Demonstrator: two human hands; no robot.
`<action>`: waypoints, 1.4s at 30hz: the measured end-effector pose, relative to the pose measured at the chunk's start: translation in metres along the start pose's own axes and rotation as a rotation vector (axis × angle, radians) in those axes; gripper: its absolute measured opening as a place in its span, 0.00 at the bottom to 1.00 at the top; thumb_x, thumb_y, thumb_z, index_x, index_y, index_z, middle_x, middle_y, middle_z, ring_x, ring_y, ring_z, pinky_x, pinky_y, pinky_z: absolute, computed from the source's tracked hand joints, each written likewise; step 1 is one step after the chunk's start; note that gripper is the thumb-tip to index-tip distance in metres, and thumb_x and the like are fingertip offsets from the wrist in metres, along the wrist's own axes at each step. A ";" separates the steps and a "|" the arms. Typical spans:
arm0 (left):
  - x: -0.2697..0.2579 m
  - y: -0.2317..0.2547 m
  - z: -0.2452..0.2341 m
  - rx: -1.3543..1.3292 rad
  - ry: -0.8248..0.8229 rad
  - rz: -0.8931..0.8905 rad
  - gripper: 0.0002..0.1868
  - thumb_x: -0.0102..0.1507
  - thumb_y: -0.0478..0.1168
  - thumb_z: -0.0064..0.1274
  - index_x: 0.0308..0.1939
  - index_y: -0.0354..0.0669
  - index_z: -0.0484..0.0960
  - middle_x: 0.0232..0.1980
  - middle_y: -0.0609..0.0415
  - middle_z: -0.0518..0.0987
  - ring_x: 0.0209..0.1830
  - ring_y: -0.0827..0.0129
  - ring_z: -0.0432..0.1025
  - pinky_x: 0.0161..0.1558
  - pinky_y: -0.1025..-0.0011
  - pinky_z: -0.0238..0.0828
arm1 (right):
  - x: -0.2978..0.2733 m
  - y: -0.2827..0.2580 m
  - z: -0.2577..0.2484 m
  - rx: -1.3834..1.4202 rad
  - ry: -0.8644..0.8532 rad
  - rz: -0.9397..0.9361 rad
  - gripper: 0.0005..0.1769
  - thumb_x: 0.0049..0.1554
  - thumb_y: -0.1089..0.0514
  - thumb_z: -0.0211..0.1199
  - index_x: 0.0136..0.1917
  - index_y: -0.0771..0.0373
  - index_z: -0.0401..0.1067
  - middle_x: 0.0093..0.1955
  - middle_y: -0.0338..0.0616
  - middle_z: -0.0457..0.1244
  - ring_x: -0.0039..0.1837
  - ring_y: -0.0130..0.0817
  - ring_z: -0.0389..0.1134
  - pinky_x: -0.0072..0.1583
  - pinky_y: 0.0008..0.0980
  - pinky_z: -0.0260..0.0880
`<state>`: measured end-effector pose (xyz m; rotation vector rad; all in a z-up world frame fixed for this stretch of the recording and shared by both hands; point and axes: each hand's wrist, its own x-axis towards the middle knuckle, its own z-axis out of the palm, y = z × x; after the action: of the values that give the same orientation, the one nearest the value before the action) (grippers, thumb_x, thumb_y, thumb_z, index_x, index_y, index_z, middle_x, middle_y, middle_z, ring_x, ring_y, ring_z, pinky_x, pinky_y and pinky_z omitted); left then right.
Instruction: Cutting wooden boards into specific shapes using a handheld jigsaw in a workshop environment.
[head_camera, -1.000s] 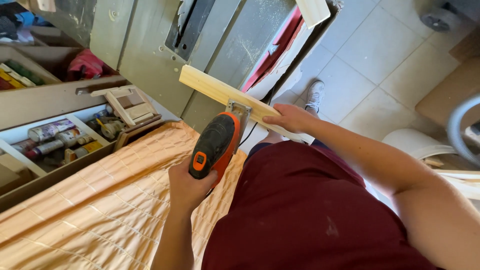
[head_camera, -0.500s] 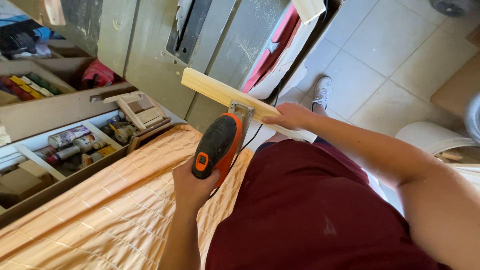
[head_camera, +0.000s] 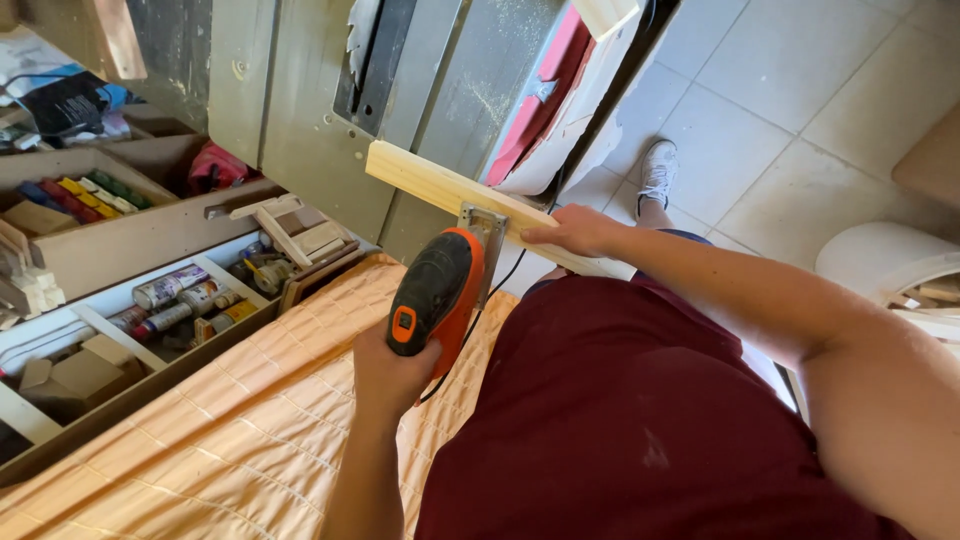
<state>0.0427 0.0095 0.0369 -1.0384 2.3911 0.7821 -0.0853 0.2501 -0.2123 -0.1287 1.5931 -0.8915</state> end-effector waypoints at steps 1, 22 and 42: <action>0.000 0.001 0.000 0.003 -0.001 0.002 0.07 0.45 0.36 0.61 0.17 0.43 0.76 0.11 0.55 0.68 0.12 0.68 0.65 0.19 0.73 0.59 | -0.001 -0.001 0.000 0.003 0.001 0.000 0.48 0.53 0.15 0.56 0.58 0.60 0.79 0.49 0.52 0.72 0.56 0.51 0.75 0.60 0.46 0.72; 0.003 0.012 -0.004 0.015 0.001 0.062 0.07 0.45 0.33 0.59 0.17 0.41 0.75 0.10 0.54 0.67 0.10 0.69 0.63 0.18 0.73 0.59 | -0.007 -0.010 0.003 -0.006 0.013 0.005 0.44 0.57 0.17 0.55 0.56 0.59 0.78 0.48 0.49 0.73 0.55 0.48 0.76 0.60 0.42 0.74; 0.016 0.061 -0.011 0.102 -0.010 0.105 0.07 0.44 0.35 0.58 0.16 0.41 0.75 0.10 0.54 0.65 0.11 0.70 0.62 0.17 0.73 0.58 | -0.009 -0.010 0.000 -0.014 0.054 -0.013 0.45 0.54 0.18 0.57 0.58 0.60 0.79 0.53 0.53 0.72 0.62 0.53 0.74 0.63 0.47 0.74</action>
<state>-0.0160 0.0281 0.0563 -0.8728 2.4656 0.6911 -0.0869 0.2480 -0.1988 -0.1254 1.6502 -0.9008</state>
